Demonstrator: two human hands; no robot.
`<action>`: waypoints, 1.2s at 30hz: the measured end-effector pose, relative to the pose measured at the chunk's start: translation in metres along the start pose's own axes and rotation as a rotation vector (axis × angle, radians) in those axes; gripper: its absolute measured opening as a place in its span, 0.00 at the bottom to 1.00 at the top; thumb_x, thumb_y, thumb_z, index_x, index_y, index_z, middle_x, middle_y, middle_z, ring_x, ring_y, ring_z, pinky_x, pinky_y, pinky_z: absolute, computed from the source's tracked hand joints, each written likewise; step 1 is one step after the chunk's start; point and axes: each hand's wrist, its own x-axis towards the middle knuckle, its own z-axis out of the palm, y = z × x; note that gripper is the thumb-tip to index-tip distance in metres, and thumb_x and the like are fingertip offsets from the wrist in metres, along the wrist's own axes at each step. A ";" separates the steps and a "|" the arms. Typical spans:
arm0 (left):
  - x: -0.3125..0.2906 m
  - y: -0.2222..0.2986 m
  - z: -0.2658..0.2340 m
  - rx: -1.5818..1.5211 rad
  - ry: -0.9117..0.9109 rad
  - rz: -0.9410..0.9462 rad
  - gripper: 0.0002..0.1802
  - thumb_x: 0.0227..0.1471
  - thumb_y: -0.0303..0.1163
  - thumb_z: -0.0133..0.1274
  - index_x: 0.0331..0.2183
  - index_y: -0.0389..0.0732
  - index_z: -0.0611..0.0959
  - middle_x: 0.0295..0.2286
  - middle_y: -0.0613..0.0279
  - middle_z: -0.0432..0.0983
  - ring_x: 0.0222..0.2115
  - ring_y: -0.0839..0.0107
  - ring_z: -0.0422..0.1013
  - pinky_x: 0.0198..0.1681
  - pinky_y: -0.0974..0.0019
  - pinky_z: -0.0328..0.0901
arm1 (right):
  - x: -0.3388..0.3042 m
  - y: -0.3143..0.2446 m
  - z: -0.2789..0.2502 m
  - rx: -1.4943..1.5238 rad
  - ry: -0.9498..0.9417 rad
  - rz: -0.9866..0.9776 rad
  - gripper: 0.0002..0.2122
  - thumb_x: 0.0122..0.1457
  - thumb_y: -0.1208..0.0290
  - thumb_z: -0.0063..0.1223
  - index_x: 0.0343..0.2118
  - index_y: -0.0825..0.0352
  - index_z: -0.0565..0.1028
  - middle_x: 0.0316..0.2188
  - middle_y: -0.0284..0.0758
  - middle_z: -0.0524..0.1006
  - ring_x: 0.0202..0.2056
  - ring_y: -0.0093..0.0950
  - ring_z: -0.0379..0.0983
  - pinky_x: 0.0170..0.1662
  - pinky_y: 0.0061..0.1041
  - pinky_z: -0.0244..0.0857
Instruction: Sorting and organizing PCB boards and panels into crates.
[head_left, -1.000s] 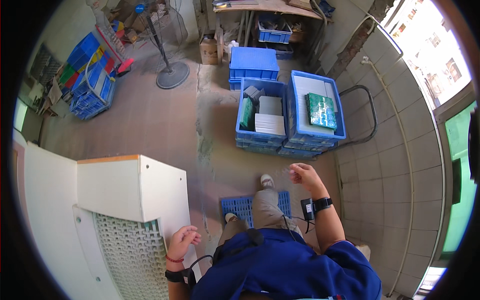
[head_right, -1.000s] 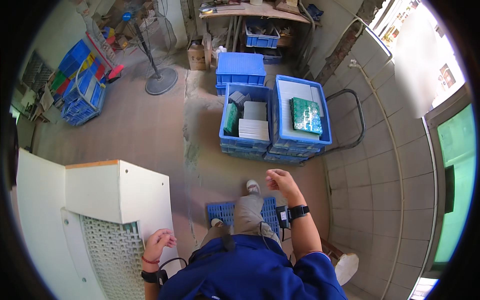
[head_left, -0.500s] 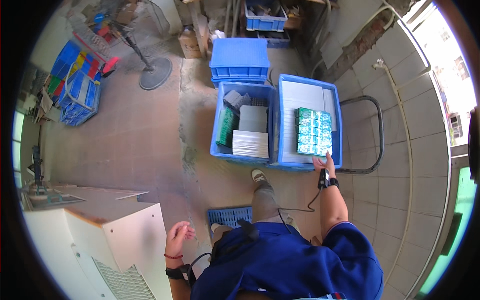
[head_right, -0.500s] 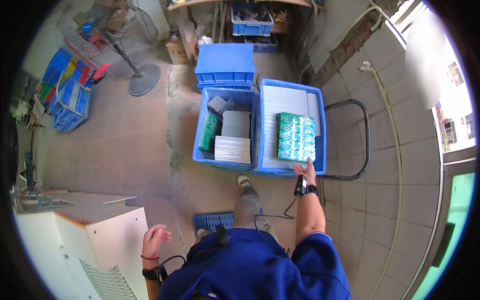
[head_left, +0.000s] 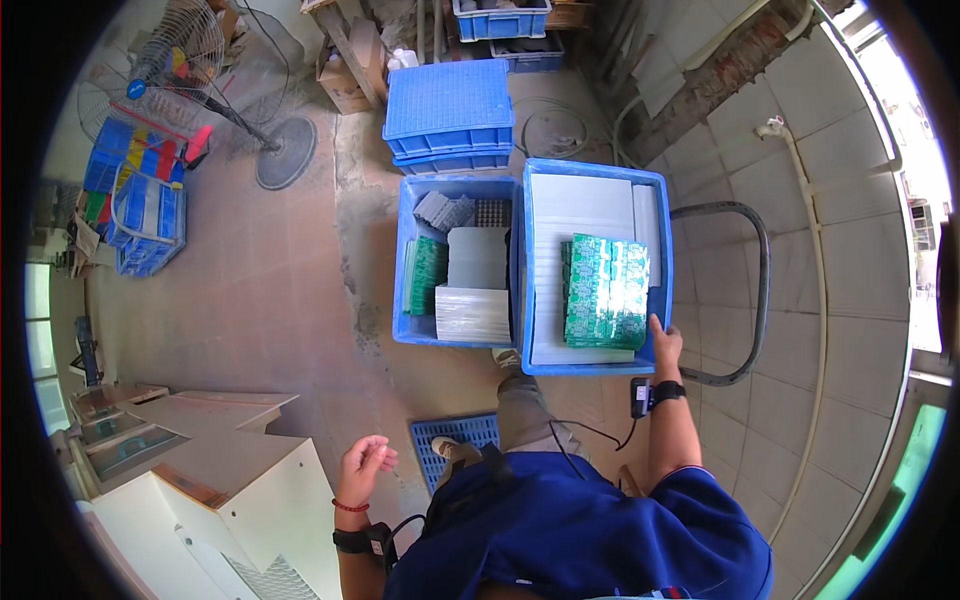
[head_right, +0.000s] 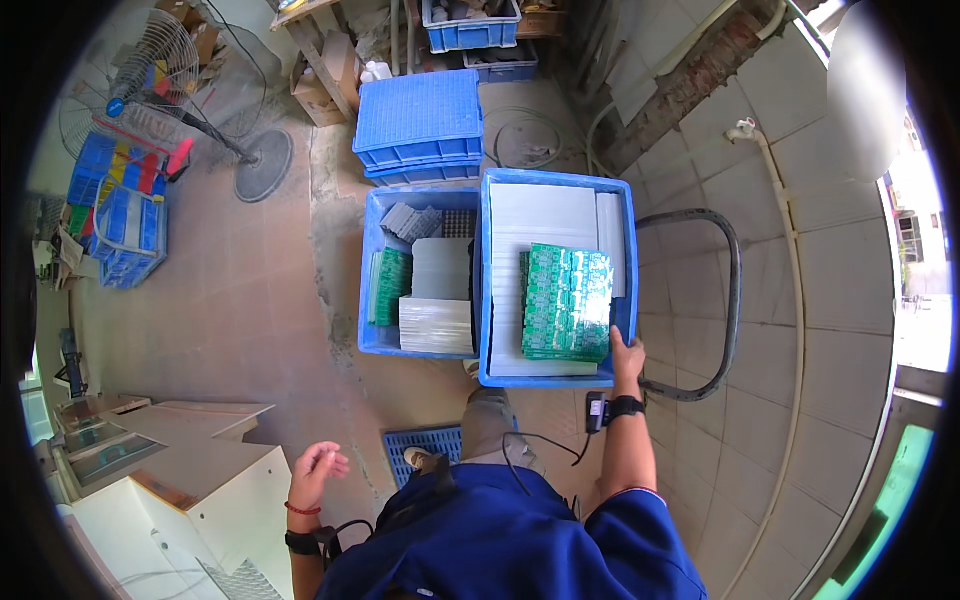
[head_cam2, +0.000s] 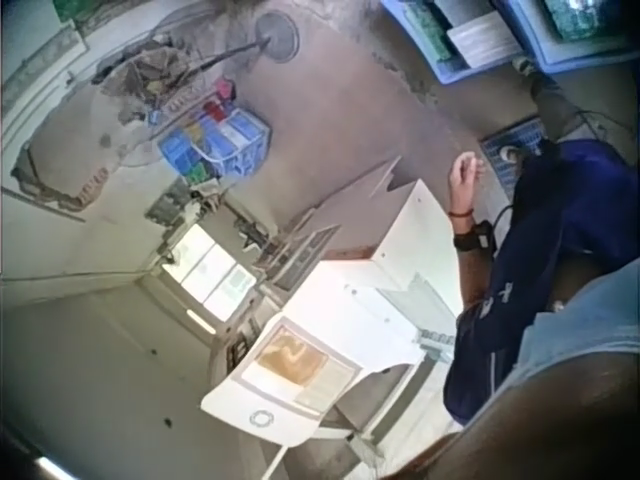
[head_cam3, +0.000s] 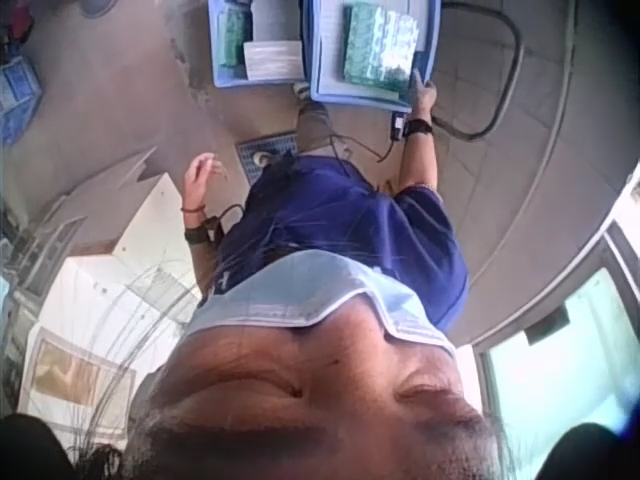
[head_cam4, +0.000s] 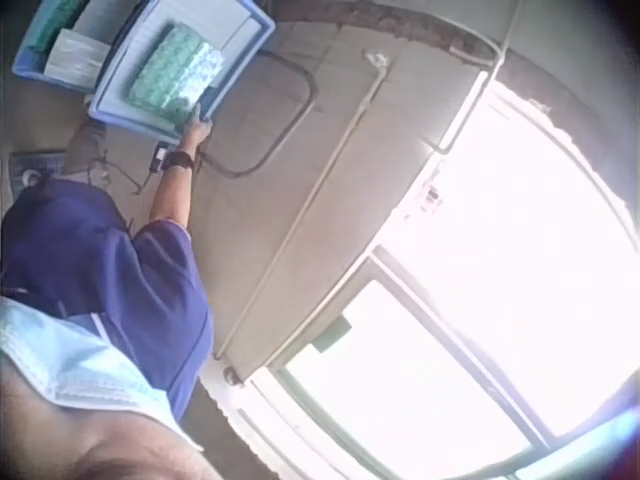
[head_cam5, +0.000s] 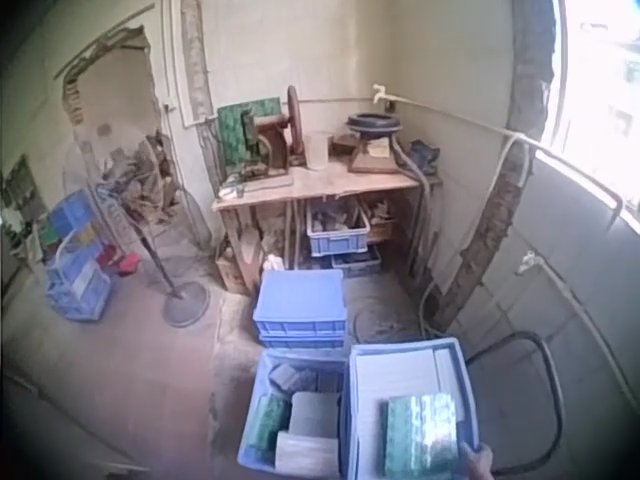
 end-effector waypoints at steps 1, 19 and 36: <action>0.003 0.002 0.002 -0.002 -0.008 -0.005 0.11 0.54 0.30 0.47 0.38 0.33 0.73 0.27 0.57 0.75 0.26 0.73 0.72 0.30 0.72 0.68 | 0.009 -0.006 -0.004 -0.171 0.045 -0.208 0.39 0.41 0.47 0.62 0.46 0.82 0.68 0.43 0.49 0.72 0.42 0.37 0.71 0.43 0.28 0.64; 0.027 0.013 0.018 0.066 -0.012 -0.056 0.11 0.53 0.30 0.49 0.37 0.33 0.74 0.27 0.58 0.75 0.26 0.74 0.72 0.31 0.72 0.68 | 0.008 -0.080 0.022 -0.102 -0.346 -0.076 0.32 0.36 0.57 0.70 0.39 0.79 0.71 0.33 0.43 0.77 0.31 0.29 0.75 0.35 0.25 0.68; 0.031 0.003 0.012 0.031 -0.001 -0.032 0.12 0.54 0.31 0.47 0.38 0.34 0.74 0.27 0.58 0.75 0.26 0.73 0.72 0.30 0.71 0.68 | -0.060 -0.121 0.026 -0.382 -0.214 -0.420 0.30 0.33 0.57 0.69 0.35 0.77 0.73 0.30 0.44 0.77 0.32 0.32 0.75 0.37 0.27 0.67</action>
